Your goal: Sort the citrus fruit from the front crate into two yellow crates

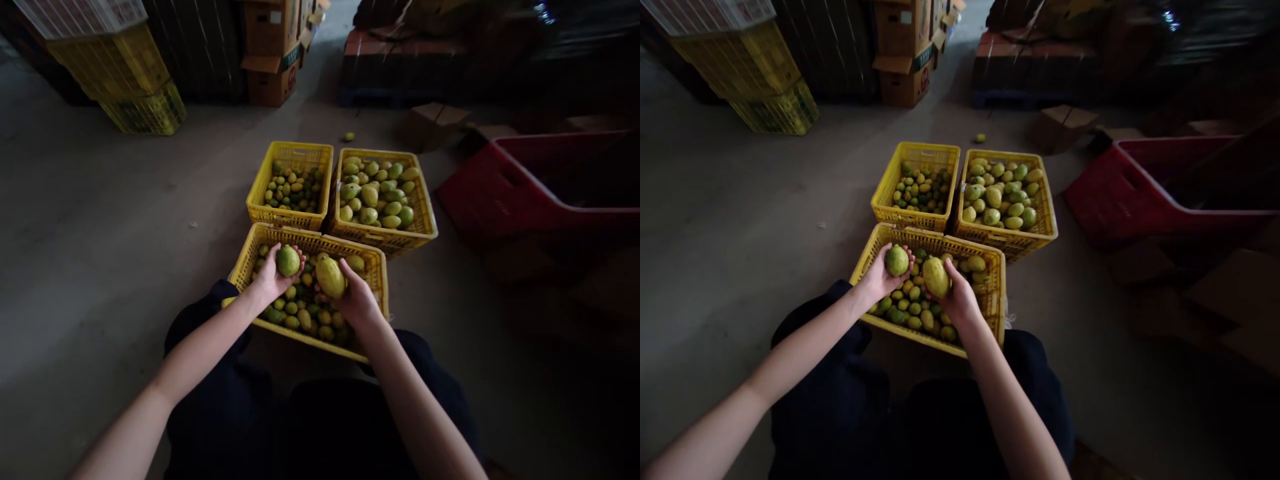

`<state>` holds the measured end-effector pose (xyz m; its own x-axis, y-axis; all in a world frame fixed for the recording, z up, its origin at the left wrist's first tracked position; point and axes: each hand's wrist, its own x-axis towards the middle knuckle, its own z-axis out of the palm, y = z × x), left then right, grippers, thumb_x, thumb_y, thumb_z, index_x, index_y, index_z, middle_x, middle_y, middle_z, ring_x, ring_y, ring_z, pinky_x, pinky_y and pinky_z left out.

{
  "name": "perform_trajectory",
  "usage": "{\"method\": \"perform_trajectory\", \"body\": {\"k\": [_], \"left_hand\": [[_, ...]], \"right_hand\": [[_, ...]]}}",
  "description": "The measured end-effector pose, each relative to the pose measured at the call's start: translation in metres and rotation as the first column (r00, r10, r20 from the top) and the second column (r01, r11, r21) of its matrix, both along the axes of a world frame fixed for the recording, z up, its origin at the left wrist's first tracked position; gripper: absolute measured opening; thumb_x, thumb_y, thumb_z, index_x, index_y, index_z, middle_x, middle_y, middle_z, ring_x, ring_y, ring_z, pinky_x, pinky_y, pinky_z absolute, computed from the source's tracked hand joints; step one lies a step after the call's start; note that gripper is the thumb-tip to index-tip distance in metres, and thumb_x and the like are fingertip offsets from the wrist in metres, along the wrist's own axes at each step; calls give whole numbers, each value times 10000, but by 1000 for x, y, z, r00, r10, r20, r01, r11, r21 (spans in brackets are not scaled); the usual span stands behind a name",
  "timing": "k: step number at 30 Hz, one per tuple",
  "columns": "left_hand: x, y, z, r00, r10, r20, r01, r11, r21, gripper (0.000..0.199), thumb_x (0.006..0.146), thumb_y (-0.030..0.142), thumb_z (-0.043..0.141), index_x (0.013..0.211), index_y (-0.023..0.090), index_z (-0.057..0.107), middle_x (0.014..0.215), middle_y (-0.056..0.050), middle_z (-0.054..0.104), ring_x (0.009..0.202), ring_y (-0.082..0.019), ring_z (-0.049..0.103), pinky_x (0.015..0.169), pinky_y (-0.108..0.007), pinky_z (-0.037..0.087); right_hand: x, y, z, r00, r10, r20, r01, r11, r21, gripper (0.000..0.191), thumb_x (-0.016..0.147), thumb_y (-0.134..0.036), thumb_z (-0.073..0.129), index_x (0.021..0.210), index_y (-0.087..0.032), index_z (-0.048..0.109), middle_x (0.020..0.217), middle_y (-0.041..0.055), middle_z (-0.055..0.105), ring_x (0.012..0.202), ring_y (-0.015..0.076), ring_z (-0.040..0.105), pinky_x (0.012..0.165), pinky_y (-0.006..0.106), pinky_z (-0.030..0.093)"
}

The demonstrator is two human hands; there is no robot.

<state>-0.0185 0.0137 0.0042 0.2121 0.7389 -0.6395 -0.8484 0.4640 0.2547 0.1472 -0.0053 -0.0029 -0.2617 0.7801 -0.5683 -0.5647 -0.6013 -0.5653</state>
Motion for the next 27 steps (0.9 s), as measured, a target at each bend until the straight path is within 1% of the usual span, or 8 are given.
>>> {"method": "perform_trajectory", "body": {"k": [4, 7, 9, 12, 15, 17, 22, 27], "left_hand": [[3, -12, 2, 999, -40, 30, 38, 996, 75, 331, 890, 273, 406, 1048, 69, 613, 861, -160, 698, 870, -230, 689, 729, -311, 569], [5, -14, 3, 997, -76, 7, 74, 986, 148, 330, 916, 271, 373, 1043, 79, 611, 903, -158, 701, 906, -226, 686, 768, -318, 551], [5, -12, 3, 993, -113, -40, 119, 976, 180, 357, 948, 325, 352, 1026, 101, 620, 874, -132, 701, 841, -205, 685, 732, -306, 540], [1, -8, 3, 981, -150, -127, 176, 957, 233, 493, 972, 464, 294, 988, 117, 642, 736, -82, 672, 623, -153, 626, 572, -253, 488], [0, -4, 4, 969, -147, -198, 207, 921, 330, 598, 934, 594, 307, 914, 111, 660, 559, -31, 564, 454, -112, 473, 448, -225, 382], [1, -2, 5, 963, -97, -249, 188, 909, 371, 536, 915, 582, 385, 858, 121, 653, 536, -18, 534, 449, -105, 441, 425, -221, 342], [6, -3, 4, 956, 2, -292, 132, 888, 441, 229, 821, 381, 640, 858, 158, 601, 765, -27, 635, 676, -135, 584, 565, -232, 440], [1, -4, -1, 948, -14, -318, 218, 757, 616, 422, 709, 317, 777, 1083, 210, 615, 1152, -47, 637, 1104, -199, 579, 865, -287, 477]], "right_hand": [[1, -12, 1, 998, -60, -16, 60, 998, 19, 314, 841, -475, 548, 824, -184, 662, 693, 47, 716, 484, 160, 606, 388, 250, 424], [-5, -12, 7, 992, -124, -23, 124, 992, 2, 233, 818, -396, 547, 838, -195, 662, 722, 33, 723, 541, 167, 625, 417, 250, 449], [-8, -10, 12, 990, -127, -65, 129, 992, 16, 175, 775, -316, 552, 841, -198, 664, 750, 37, 729, 632, 188, 655, 494, 276, 513], [-9, -8, 19, 983, -142, -114, 151, 986, 72, 125, 692, -236, 594, 799, -219, 655, 774, 21, 729, 727, 203, 671, 609, 318, 571], [-6, -8, 24, 982, -160, -105, 178, 963, 203, 176, 652, -210, 673, 825, -240, 663, 885, 0, 734, 821, 199, 679, 704, 329, 585], [-5, -8, 24, 986, -149, -74, 164, 941, 296, 226, 657, -239, 716, 880, -240, 680, 955, 9, 733, 882, 203, 680, 755, 330, 580], [-6, -5, 13, 985, -166, -45, 169, 887, 430, 303, 690, -354, 753, 960, -225, 699, 1015, 28, 736, 1081, 242, 634, 895, 345, 525], [-4, 1, 5, 969, -228, -92, 245, 867, 434, 352, 615, -343, 811, 944, -260, 714, 1019, 7, 741, 1109, 250, 622, 892, 341, 529]]}}
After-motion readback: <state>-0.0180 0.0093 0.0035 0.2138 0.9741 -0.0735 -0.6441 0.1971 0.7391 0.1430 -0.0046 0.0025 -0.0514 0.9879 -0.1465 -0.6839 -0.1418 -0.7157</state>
